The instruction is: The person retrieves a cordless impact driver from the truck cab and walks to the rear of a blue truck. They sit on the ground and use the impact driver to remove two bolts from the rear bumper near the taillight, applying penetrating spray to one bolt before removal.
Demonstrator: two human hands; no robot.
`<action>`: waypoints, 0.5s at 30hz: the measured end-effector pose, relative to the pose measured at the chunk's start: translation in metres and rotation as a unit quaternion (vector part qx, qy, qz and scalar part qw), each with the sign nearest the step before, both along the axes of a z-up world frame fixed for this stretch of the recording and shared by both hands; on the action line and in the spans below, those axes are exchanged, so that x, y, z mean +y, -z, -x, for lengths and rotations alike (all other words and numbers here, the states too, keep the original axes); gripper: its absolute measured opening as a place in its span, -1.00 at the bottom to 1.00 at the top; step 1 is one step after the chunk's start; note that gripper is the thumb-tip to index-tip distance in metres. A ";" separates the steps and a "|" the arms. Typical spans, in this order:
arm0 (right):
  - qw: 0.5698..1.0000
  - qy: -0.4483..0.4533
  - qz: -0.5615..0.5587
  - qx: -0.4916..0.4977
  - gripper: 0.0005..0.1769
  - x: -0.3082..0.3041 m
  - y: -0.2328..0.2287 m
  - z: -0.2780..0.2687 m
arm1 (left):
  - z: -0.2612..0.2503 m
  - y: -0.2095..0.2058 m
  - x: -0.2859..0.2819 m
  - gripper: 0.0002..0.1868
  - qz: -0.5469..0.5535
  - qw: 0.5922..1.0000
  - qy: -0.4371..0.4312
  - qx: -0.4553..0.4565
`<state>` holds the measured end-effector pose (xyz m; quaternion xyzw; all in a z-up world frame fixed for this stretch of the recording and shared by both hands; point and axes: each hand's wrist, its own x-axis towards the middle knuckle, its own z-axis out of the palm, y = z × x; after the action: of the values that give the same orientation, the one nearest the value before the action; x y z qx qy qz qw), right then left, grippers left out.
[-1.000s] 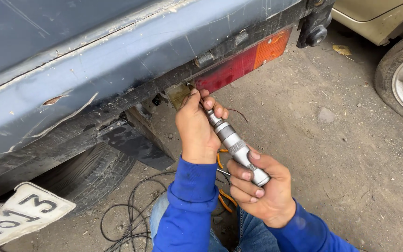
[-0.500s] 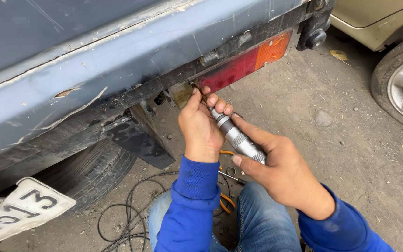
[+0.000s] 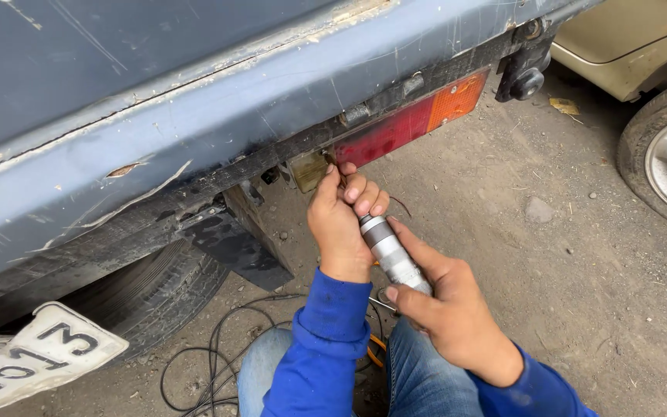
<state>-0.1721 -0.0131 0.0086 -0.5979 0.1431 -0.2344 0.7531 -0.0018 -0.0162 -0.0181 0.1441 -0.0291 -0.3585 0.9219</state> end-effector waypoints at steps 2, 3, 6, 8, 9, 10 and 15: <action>0.946 0.026 0.299 0.120 -0.04 -0.001 -0.020 0.001 | -0.001 0.011 -0.003 -0.77 0.105 0.994 0.035 -0.001; 0.868 0.011 0.423 0.261 0.01 0.006 -0.035 0.000 | 0.000 0.013 -0.005 -0.77 0.201 0.977 0.066 0.027; 0.761 -0.001 0.551 0.342 0.01 0.007 -0.053 0.001 | 0.001 0.013 -0.003 -0.75 0.215 0.973 0.079 0.037; 0.768 -0.003 0.573 0.285 -0.03 0.002 -0.046 0.003 | 0.001 0.001 0.001 -0.72 0.131 0.990 0.055 0.015; 0.890 0.001 0.425 0.166 -0.12 0.000 -0.036 0.003 | 0.002 -0.009 0.003 -0.76 0.034 0.999 0.022 0.028; 0.966 0.007 0.256 0.040 -0.21 -0.005 -0.027 0.004 | 0.003 -0.020 0.002 -0.76 -0.061 0.997 -0.008 0.040; 0.904 -0.056 -0.401 -0.137 -0.48 0.014 0.021 0.009 | 0.002 -0.011 -0.002 -0.76 -0.120 0.991 -0.058 -0.016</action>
<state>-0.1809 0.0009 -0.0121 -0.2142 0.0866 -0.1943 0.9533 -0.0038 -0.0178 -0.0075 0.2612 0.0082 -0.3030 0.9165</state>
